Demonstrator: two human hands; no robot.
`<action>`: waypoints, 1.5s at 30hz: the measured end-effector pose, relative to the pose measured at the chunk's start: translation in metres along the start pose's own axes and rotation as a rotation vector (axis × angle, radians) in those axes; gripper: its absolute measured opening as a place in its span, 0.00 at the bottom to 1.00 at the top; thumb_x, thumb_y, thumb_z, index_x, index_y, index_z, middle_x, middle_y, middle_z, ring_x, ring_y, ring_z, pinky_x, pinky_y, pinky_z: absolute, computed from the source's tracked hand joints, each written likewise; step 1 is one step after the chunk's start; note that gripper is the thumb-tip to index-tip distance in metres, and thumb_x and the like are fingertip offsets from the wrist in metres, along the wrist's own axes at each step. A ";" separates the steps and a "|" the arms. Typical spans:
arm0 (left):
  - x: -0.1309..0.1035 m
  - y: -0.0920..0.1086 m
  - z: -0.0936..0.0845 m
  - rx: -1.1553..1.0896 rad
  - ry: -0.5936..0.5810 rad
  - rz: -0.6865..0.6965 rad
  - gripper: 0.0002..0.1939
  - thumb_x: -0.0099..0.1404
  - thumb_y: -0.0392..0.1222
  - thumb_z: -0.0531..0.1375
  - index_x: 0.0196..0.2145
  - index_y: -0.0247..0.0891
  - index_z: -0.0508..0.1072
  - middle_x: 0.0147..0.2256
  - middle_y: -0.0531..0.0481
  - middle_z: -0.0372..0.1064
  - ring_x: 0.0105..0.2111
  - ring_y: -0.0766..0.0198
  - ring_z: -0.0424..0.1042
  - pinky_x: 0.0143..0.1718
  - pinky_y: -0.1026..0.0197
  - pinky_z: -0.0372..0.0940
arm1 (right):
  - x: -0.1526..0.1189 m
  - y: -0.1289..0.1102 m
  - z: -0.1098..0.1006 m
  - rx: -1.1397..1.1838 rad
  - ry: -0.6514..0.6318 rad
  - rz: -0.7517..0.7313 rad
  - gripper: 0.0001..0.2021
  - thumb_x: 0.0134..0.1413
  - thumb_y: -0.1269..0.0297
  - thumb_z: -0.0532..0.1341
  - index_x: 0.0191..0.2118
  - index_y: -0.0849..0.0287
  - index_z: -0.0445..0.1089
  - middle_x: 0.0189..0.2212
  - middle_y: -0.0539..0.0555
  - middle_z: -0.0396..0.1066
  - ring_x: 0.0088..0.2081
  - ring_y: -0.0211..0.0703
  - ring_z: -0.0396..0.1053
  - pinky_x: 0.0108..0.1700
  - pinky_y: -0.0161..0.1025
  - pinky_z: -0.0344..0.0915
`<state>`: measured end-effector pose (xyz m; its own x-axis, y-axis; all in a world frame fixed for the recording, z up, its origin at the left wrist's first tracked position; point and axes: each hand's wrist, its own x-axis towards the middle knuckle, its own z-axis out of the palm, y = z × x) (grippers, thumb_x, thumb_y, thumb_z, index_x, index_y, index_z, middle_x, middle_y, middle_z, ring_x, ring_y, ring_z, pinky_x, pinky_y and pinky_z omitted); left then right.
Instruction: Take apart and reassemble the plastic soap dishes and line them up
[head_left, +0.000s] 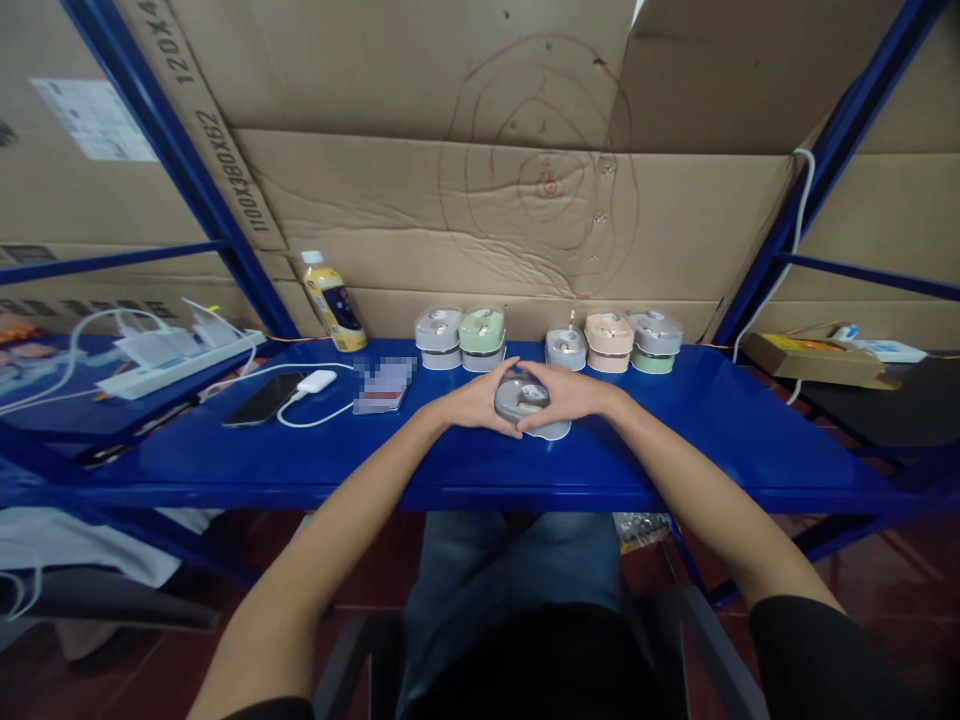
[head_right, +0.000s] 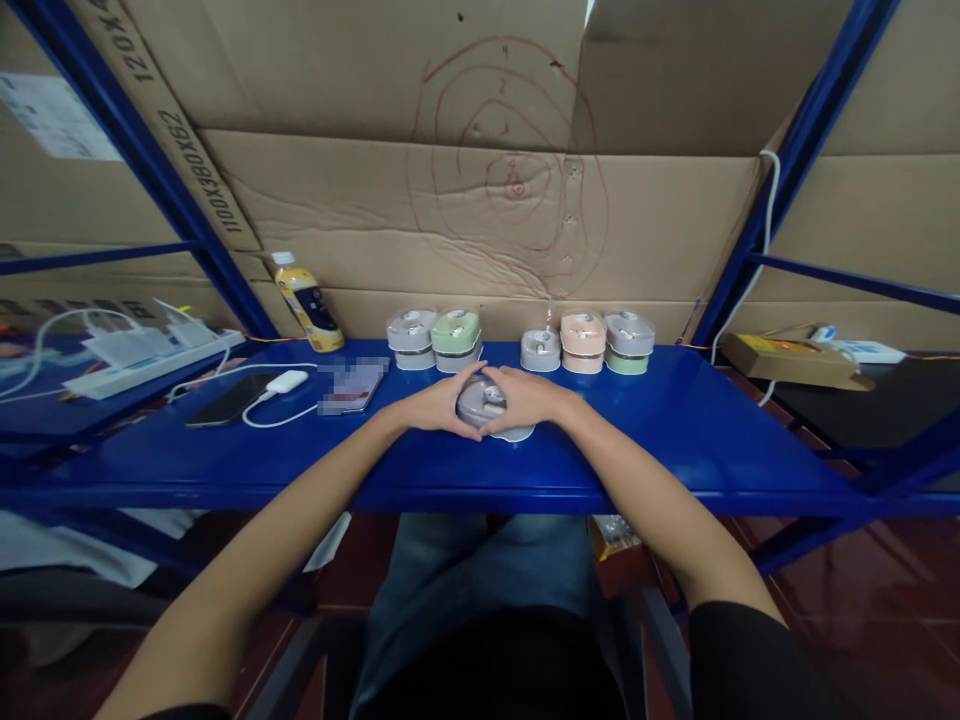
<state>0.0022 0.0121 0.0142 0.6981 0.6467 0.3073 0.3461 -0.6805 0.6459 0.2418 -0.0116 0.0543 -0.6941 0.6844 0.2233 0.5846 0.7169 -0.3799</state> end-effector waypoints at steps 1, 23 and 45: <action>0.000 -0.001 0.001 0.009 -0.011 -0.020 0.72 0.45 0.55 0.81 0.77 0.40 0.46 0.70 0.27 0.59 0.70 0.34 0.62 0.71 0.31 0.55 | -0.001 0.000 0.001 -0.015 -0.013 0.003 0.50 0.44 0.43 0.76 0.71 0.58 0.62 0.64 0.67 0.71 0.62 0.66 0.72 0.62 0.59 0.71; -0.008 -0.014 -0.038 0.502 0.005 -0.269 0.41 0.59 0.67 0.68 0.61 0.37 0.75 0.54 0.37 0.74 0.56 0.38 0.72 0.60 0.45 0.64 | -0.041 0.071 -0.025 0.090 0.281 0.278 0.46 0.50 0.40 0.73 0.69 0.60 0.66 0.58 0.66 0.76 0.54 0.65 0.76 0.58 0.64 0.73; -0.004 0.010 -0.019 0.360 0.121 -0.025 0.29 0.75 0.64 0.55 0.60 0.42 0.78 0.59 0.38 0.66 0.64 0.43 0.64 0.69 0.40 0.58 | -0.046 0.073 -0.036 0.061 0.403 0.313 0.45 0.51 0.39 0.72 0.70 0.59 0.66 0.63 0.66 0.73 0.61 0.65 0.73 0.65 0.62 0.68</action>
<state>-0.0088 0.0092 0.0326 0.6148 0.6863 0.3886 0.5754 -0.7273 0.3741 0.3321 0.0142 0.0488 -0.2654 0.8704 0.4146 0.7047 0.4687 -0.5327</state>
